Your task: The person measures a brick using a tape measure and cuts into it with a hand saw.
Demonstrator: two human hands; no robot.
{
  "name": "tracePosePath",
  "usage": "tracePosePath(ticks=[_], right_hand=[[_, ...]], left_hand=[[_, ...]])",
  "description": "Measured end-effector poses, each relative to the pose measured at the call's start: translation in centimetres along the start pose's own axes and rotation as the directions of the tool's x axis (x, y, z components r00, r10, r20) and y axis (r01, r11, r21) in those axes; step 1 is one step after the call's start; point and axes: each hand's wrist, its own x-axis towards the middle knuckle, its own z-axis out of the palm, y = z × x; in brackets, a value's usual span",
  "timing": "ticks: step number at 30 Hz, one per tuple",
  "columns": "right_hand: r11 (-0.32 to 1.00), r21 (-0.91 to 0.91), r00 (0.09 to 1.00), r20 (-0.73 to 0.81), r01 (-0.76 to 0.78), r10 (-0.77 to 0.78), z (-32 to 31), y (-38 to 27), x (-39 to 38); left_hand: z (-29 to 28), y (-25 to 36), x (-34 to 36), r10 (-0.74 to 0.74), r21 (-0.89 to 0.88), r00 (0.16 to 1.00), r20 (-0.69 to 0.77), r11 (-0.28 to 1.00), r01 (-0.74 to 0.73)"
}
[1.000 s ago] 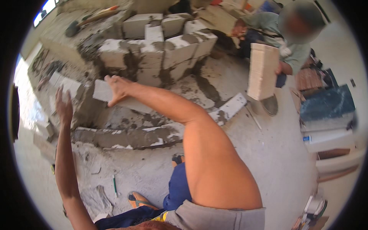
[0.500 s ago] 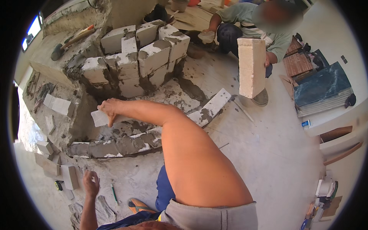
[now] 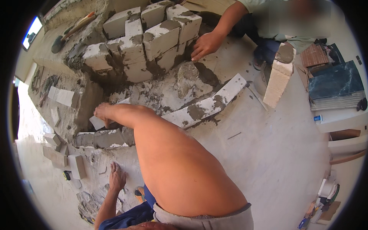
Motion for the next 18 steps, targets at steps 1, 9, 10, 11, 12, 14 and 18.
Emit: tracePosePath(ticks=[1,9,10,11,12,14,18], right_hand=[[1.000,0.007,1.000,0.028,-0.004,0.004,-0.3,-0.3,0.5],[0.998,0.026,0.998,0.033,-0.049,0.048,-0.8,-0.7,0.7],[0.998,0.017,0.996,0.062,-0.067,0.066,-0.6,-0.6,0.8],[0.997,0.008,0.995,0.054,-0.079,0.078,-0.4,-0.3,0.7],[0.996,-0.001,0.995,0.046,-0.090,0.090,-0.1,0.1,0.6],[0.996,0.019,0.996,0.029,-0.082,0.082,-0.1,-0.6,1.0],[0.995,0.080,0.998,0.013,-0.055,0.055,0.4,-1.0,0.9]], left_hand=[[-0.1,-0.3,-0.1,-0.004,-0.002,1.000,-0.004,1.000,0.004],[0.1,-0.7,-0.3,0.011,0.016,1.000,-0.008,1.000,-0.011],[0.0,-0.4,0.0,0.012,0.011,1.000,-0.003,1.000,-0.012],[0.1,0.0,0.2,0.013,0.006,1.000,0.001,1.000,-0.013],[0.1,0.3,0.4,0.014,0.000,1.000,0.005,1.000,-0.014],[0.2,0.1,0.3,0.009,0.016,1.000,-0.001,1.000,-0.009],[0.5,-0.4,0.0,-0.009,0.046,1.000,-0.009,0.999,0.009]])
